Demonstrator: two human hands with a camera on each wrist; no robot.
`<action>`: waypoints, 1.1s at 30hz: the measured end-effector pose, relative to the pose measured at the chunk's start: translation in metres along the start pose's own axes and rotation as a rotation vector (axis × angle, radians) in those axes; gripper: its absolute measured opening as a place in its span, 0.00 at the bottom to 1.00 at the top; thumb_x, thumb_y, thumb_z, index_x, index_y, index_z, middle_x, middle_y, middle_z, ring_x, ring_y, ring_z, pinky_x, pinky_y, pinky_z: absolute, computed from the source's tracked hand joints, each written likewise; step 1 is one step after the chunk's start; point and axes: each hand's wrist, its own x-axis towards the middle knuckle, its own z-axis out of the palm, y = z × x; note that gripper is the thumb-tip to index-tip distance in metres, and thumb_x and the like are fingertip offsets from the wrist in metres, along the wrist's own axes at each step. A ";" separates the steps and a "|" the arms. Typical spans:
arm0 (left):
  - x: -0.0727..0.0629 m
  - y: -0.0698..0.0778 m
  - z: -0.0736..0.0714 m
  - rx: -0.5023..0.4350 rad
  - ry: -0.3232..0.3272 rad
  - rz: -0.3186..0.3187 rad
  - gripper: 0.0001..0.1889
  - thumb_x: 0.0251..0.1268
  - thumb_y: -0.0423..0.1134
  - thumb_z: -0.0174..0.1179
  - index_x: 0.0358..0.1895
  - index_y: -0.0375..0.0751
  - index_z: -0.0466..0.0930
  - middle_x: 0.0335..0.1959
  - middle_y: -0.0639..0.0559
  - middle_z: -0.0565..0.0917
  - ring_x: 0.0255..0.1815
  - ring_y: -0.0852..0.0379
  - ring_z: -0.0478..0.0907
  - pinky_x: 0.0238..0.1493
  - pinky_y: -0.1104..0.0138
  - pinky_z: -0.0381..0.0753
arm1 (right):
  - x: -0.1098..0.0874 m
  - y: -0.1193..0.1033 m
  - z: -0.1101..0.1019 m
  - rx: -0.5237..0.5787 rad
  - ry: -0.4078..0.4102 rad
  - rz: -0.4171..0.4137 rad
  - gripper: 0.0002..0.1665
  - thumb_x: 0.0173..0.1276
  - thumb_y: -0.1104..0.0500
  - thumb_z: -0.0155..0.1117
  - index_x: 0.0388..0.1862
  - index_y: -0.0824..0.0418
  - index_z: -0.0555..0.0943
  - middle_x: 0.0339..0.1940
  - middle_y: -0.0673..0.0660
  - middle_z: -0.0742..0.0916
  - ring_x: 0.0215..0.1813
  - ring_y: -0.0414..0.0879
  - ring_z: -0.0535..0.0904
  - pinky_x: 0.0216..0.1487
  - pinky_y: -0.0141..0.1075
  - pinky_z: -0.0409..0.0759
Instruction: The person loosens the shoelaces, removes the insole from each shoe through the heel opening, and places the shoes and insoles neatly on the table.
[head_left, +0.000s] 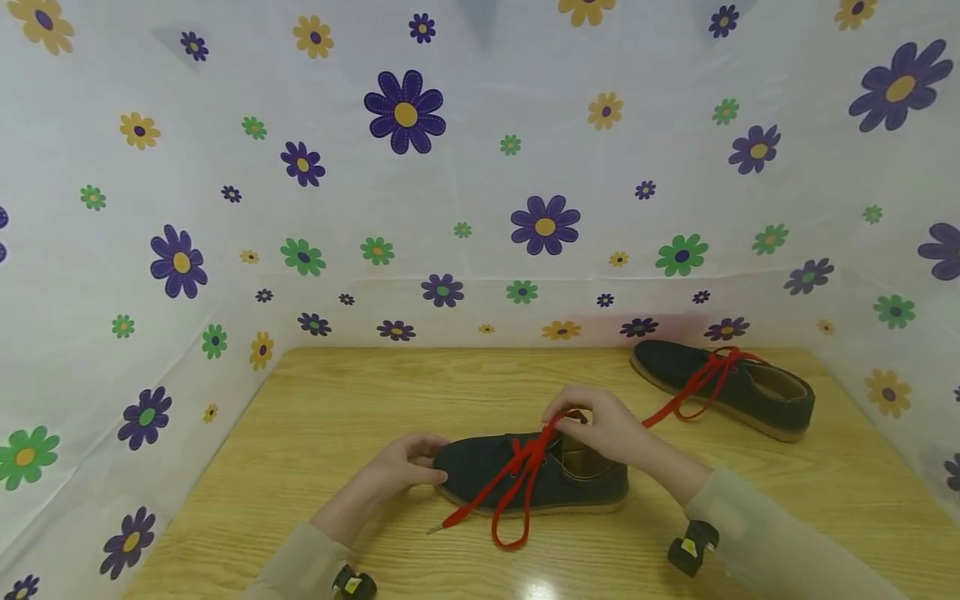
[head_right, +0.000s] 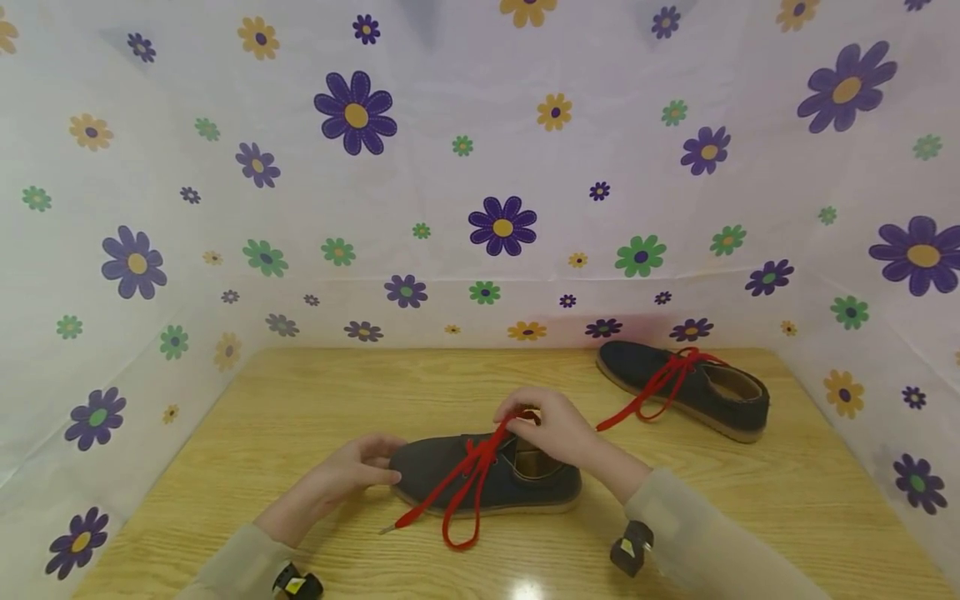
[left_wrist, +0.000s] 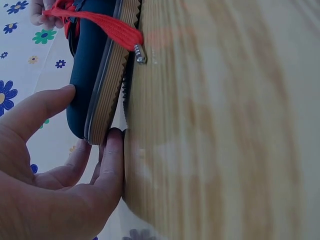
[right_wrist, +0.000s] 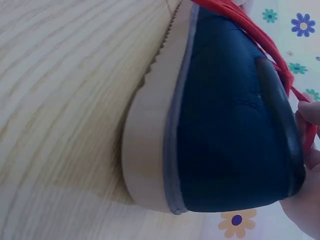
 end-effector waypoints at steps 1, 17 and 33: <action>0.000 0.000 0.000 -0.001 0.000 0.000 0.31 0.66 0.32 0.71 0.71 0.30 0.73 0.66 0.35 0.80 0.59 0.49 0.81 0.62 0.54 0.80 | 0.000 -0.001 -0.001 0.007 0.005 0.007 0.08 0.74 0.69 0.67 0.47 0.60 0.89 0.46 0.59 0.91 0.46 0.39 0.84 0.50 0.34 0.82; 0.003 -0.003 0.000 -0.047 -0.028 0.007 0.31 0.67 0.32 0.70 0.71 0.28 0.72 0.66 0.35 0.79 0.57 0.51 0.80 0.61 0.58 0.78 | 0.014 -0.007 -0.022 -0.007 0.049 -0.011 0.08 0.74 0.69 0.68 0.49 0.65 0.88 0.46 0.61 0.90 0.38 0.37 0.76 0.41 0.30 0.76; 0.003 -0.003 0.000 -0.041 -0.041 0.033 0.31 0.67 0.32 0.70 0.71 0.27 0.71 0.67 0.33 0.78 0.57 0.52 0.80 0.62 0.57 0.79 | 0.005 0.004 -0.007 -0.064 -0.052 -0.011 0.01 0.72 0.64 0.74 0.39 0.61 0.88 0.39 0.55 0.90 0.42 0.39 0.85 0.50 0.38 0.87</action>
